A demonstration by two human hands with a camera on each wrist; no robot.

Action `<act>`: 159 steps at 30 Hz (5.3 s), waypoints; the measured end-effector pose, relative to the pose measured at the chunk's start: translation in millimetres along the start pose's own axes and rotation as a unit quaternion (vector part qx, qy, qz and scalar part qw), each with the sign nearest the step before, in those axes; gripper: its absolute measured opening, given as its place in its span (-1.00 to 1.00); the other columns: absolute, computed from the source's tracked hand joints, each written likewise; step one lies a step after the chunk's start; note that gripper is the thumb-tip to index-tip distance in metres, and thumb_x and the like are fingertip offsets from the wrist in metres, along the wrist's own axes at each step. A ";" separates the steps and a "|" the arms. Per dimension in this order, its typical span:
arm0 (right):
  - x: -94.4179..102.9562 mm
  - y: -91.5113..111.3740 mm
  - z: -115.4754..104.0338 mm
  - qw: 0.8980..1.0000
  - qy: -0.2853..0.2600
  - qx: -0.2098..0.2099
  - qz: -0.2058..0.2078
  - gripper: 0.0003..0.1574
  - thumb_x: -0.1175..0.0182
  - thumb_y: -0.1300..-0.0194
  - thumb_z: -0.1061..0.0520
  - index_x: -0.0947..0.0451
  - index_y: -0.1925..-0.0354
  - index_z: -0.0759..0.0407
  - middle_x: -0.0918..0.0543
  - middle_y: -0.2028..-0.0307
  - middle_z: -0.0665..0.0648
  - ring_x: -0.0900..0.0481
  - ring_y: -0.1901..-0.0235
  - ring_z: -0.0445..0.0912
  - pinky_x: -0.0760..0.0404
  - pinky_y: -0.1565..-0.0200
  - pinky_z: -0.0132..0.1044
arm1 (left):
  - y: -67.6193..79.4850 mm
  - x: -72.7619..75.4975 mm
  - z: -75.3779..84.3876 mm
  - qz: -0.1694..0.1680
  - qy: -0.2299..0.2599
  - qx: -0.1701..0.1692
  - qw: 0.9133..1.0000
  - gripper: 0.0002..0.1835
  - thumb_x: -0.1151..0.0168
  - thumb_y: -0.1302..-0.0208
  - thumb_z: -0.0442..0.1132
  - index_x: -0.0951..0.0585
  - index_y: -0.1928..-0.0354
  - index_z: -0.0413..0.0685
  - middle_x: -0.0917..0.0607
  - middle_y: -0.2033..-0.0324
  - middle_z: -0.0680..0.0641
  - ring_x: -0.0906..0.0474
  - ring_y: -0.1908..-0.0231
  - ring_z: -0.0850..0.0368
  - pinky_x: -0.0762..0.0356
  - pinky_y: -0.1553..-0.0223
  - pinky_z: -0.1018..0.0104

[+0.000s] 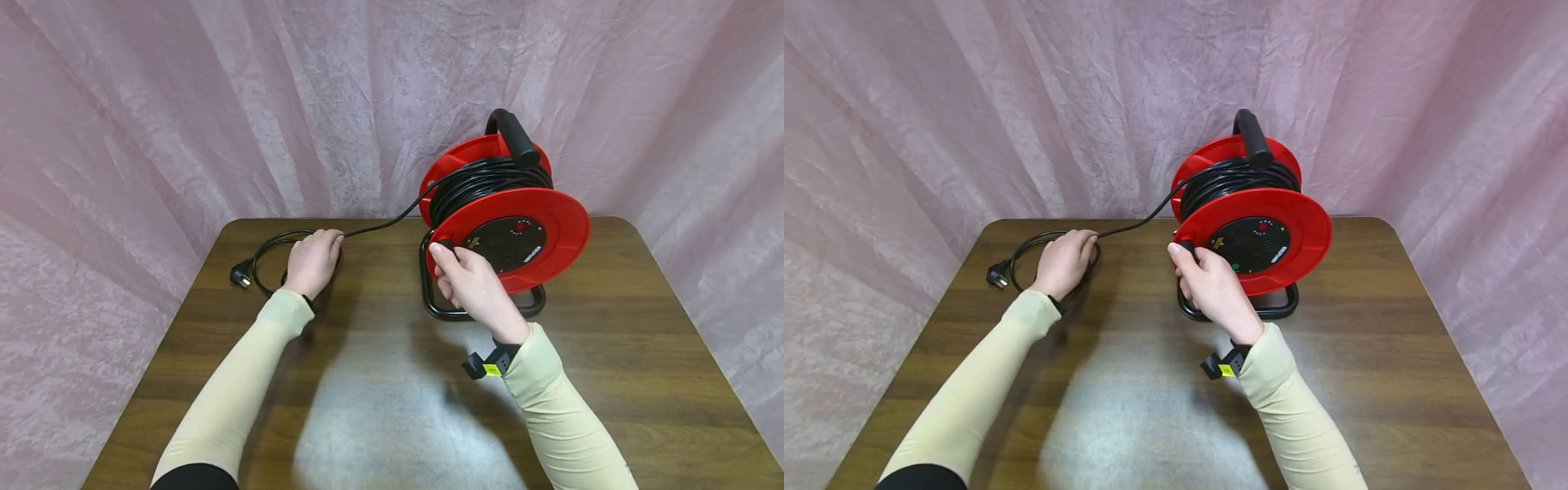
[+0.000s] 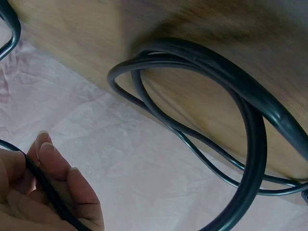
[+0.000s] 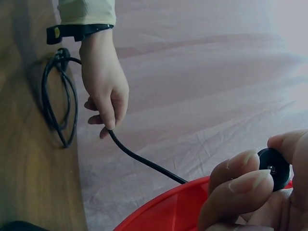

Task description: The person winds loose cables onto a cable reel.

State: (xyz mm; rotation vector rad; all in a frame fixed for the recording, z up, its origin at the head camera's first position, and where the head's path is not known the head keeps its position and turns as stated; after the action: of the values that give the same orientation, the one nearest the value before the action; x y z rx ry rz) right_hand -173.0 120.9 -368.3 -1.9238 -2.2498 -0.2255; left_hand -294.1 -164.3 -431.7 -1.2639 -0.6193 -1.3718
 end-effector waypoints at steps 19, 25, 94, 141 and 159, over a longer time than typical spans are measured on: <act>12.9 1.4 -14.0 0.999 0.017 0.017 0.021 -0.26 -0.08 -0.46 -0.44 -0.47 0.27 0.23 -0.45 0.58 0.26 -0.38 0.62 -0.02 -0.41 0.56 -0.27 | -0.2 -1.1 1.3 -0.020 0.034 -0.019 0.999 -0.64 0.01 -0.65 -0.11 -0.60 -0.30 -0.02 -0.69 0.00 -0.10 -0.61 0.04 -0.06 -0.57 0.01 0.02; 20.3 1.7 -18.0 0.999 0.029 0.022 0.027 -0.20 -0.08 -0.44 -0.46 -0.47 0.24 0.30 -0.45 0.58 0.28 -0.39 0.61 0.00 -0.43 0.54 -0.23 | 0.9 -0.5 5.3 -0.027 0.040 -0.006 0.999 -0.63 0.03 -0.66 -0.04 -0.61 -0.28 0.04 -0.71 0.01 -0.06 -0.67 0.20 -0.01 -0.62 0.26 0.03; 85.3 13.6 -43.1 0.981 0.156 0.038 0.110 -0.25 -0.01 -0.47 -0.46 -0.43 0.34 0.20 -0.49 0.55 0.26 -0.47 0.57 0.07 -0.48 0.53 -0.14 | 7.5 -1.9 15.6 -0.033 0.133 -0.001 0.991 -0.49 0.25 -0.66 0.15 -0.32 -0.54 0.42 -0.63 -0.21 -0.01 -0.60 -0.09 0.00 -0.53 -0.07 -0.08; 117.3 27.4 -30.0 0.938 0.274 0.021 0.210 -0.26 0.15 -0.50 -0.46 -0.43 0.36 0.13 -0.53 0.59 0.18 -0.43 0.56 0.09 -0.33 0.52 -0.06 | 24.9 -19.4 5.0 -0.098 0.166 -0.031 0.981 -0.47 0.23 -0.69 0.10 -0.32 -0.56 0.21 -0.48 -0.38 -0.10 -0.34 -0.40 -0.11 -0.27 -0.38 -0.12; 129.7 27.5 -25.5 0.929 0.295 0.017 0.225 -0.30 0.15 -0.53 -0.40 -0.46 0.36 0.13 -0.55 0.57 0.13 -0.44 0.52 0.07 -0.31 0.49 -0.07 | 21.9 -19.2 8.8 -0.076 0.192 -0.049 0.977 -0.57 0.09 -0.68 -0.04 -0.49 -0.43 0.11 -0.67 0.09 -0.11 -0.59 0.11 0.08 -0.52 -0.01 0.03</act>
State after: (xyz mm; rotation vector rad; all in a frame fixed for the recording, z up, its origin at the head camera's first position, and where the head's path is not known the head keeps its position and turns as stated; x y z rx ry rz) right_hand -164.7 244.1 -313.8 -1.9490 -1.3901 -0.5963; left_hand -274.6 -154.9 -453.0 -1.0019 -0.3890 -1.7372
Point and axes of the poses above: each hand's wrist, its own y-axis away from the middle knuckle, its own x-axis out of the back of the hand, z = x × y, the point moved 3 cm from there along -y, towards the middle knuckle
